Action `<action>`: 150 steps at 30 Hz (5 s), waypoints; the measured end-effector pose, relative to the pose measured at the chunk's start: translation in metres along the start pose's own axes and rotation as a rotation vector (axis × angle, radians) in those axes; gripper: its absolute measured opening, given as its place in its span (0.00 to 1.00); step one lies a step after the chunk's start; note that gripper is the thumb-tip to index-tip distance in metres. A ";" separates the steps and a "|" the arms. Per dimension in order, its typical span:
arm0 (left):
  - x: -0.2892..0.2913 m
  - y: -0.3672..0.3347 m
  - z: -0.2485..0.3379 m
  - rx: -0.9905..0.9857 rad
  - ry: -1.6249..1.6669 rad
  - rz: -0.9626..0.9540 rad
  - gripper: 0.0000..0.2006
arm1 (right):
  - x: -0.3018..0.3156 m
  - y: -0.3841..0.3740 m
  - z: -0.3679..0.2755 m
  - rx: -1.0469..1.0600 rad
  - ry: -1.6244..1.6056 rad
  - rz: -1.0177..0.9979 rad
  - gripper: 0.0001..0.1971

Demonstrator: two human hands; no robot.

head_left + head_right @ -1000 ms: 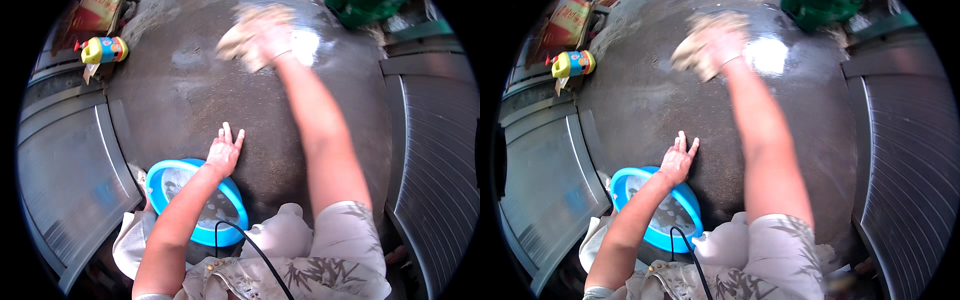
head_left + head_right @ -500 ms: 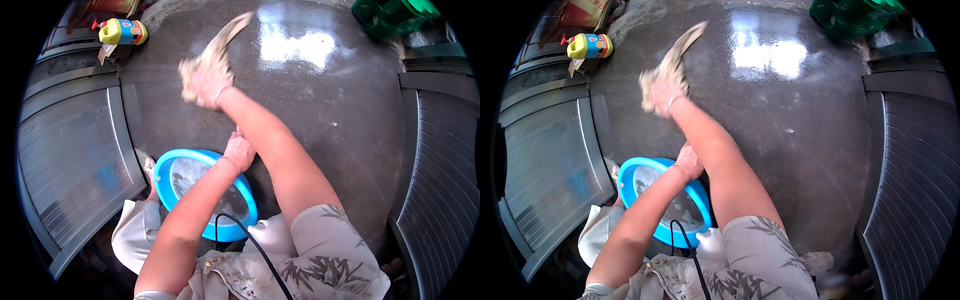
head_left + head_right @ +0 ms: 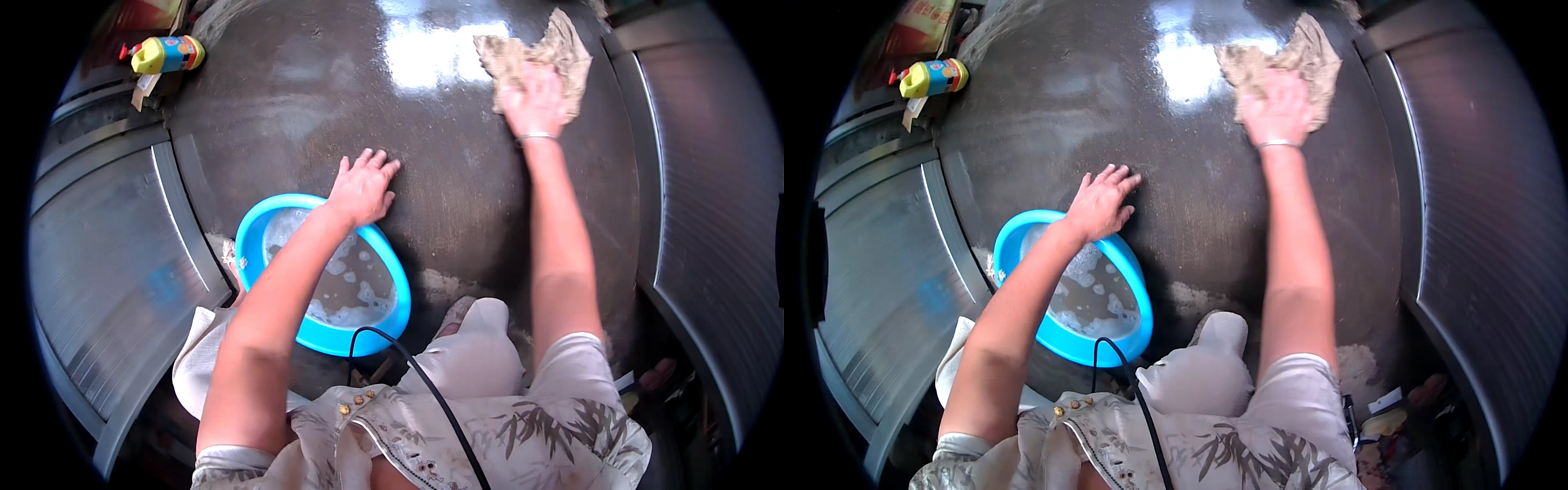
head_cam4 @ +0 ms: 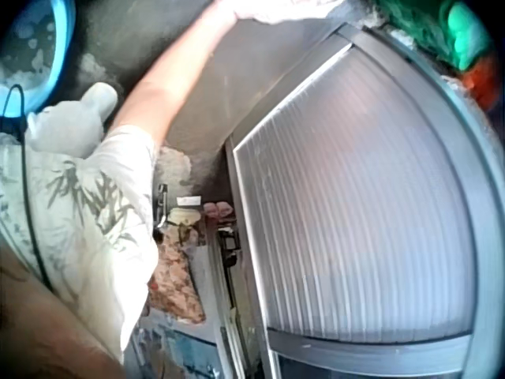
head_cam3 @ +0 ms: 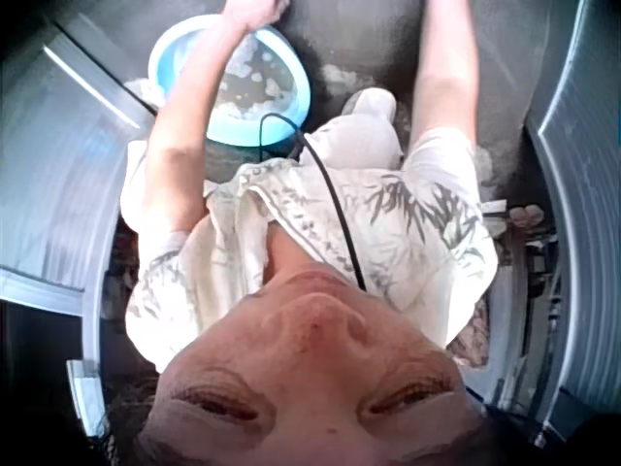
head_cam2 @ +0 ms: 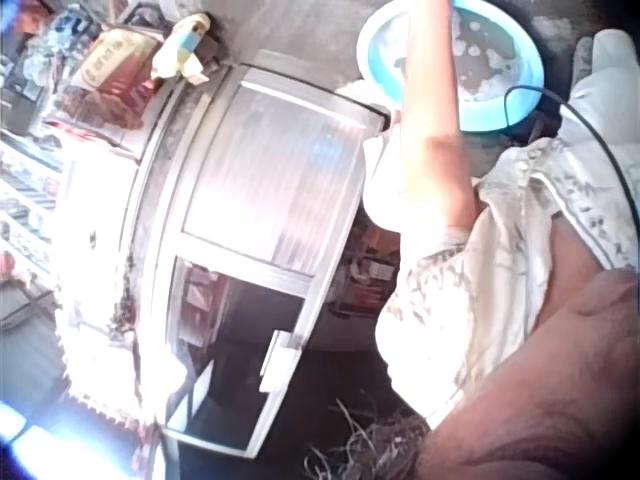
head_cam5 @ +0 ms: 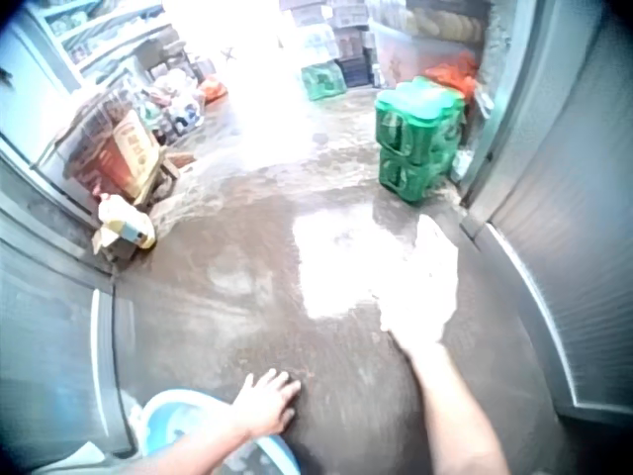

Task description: The person wipes a metal door frame and the floor by hand using a cloth, then rinses and wrings the cloth in a basin of soapy water.

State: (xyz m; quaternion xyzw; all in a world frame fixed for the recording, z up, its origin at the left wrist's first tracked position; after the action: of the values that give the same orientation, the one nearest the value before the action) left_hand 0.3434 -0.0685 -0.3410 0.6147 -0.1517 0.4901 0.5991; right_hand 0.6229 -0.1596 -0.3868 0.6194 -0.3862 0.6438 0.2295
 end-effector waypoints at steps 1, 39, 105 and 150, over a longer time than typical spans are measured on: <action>0.005 0.011 0.017 -0.092 0.011 0.031 0.25 | 0.011 0.023 -0.026 0.117 -0.066 0.151 0.25; 0.005 0.125 0.059 -0.323 -0.043 0.152 0.18 | 0.019 0.222 -0.338 1.223 -0.618 -0.368 0.21; -0.010 0.279 0.013 -0.038 -0.240 0.305 0.16 | 0.152 0.652 0.103 -0.475 -0.174 -0.387 0.26; -0.075 0.314 -0.024 0.104 0.321 0.306 0.14 | 0.142 0.572 0.100 -0.526 -0.626 -0.113 0.20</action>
State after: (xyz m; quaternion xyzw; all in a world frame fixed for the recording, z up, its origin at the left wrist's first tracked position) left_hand 0.0543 -0.1513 -0.2198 0.5287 -0.1202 0.6739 0.5019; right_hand 0.2241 -0.6046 -0.3772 0.7259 -0.5540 0.2900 0.2864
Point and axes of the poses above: each hand's wrist, its own y-axis away from the middle knuckle, its own x-axis out of the back of the hand, z = x × y, the point moved 10 cm from there along -y, towards the middle knuckle, and after that the axes turned 4 degrees about z, right-handed, at the moved point
